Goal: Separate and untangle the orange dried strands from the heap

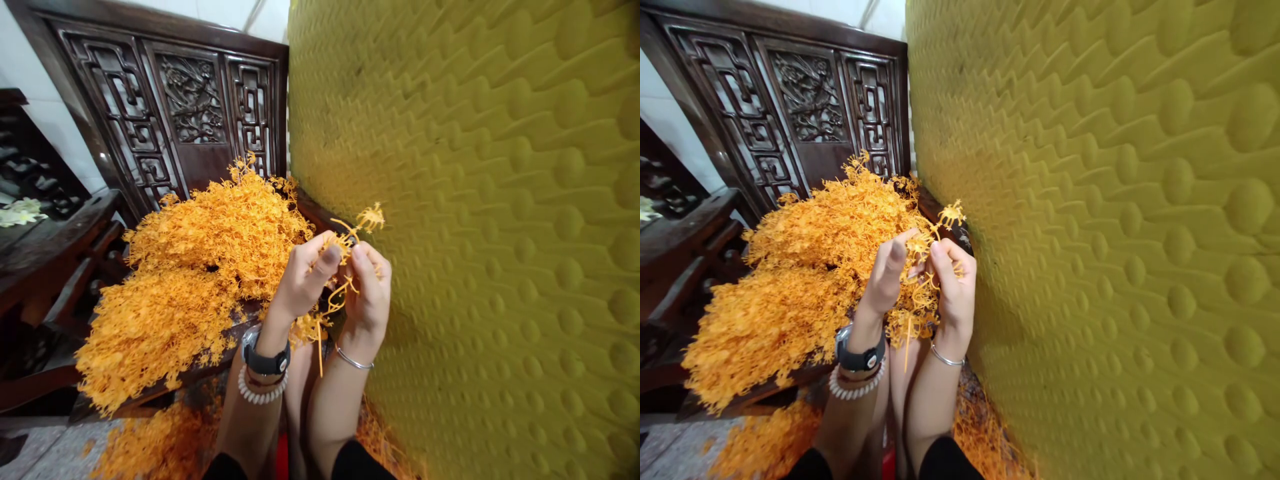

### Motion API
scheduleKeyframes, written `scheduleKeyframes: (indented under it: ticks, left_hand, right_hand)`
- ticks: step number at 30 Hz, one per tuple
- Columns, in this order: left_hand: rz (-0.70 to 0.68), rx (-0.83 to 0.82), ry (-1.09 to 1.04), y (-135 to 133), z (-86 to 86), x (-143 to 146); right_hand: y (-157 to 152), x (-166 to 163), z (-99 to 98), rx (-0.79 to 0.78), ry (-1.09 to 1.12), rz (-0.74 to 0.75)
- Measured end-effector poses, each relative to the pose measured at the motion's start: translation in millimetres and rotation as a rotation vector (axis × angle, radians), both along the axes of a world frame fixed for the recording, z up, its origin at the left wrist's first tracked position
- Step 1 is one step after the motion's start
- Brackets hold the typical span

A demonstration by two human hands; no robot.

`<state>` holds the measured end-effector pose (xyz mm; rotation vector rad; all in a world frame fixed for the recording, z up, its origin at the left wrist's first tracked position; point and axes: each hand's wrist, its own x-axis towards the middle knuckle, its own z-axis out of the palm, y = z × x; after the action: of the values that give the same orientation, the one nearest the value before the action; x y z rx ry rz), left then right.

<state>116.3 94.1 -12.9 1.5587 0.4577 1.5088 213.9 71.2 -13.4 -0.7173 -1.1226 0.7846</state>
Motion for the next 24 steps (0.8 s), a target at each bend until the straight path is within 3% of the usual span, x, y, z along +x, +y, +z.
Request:
scheduleKeyframes:
  ticks: [3,9,11,13,15,18,21,24]
  left_hand:
    - [-0.076,-0.012,-0.039,-3,1.6,3]
    - [-0.494,-0.226,-0.475,-6,0.8,18]
    - [-0.53,-0.257,-0.633,-4,1.9,13]
    - [-0.496,-0.26,-0.775,-2,4.6,5]
    - [-0.449,-0.245,-0.787,-2,8.4,-2]
    - [-0.456,-0.252,-0.664,-2,13.0,-4]
    - [-0.464,-0.289,-0.572,-3,12.3,2]
    - [-0.388,-0.282,-0.497,-1,5.9,8]
  right_hand:
    - [2,-2,2.4,0.057,0.112,0.128]
    - [6,-12,5.4,0.351,0.843,0.758]
    - [7,-9,4.7,0.447,1.103,0.887]
    - [8,-4,4.2,0.512,1.206,0.892]
    - [7,1,4.1,0.492,1.022,0.759]
    - [7,4,4.7,0.412,0.504,0.587]
    - [7,4,4.4,0.371,0.22,0.603]
    - [6,6,0.9,0.32,0.17,0.629]
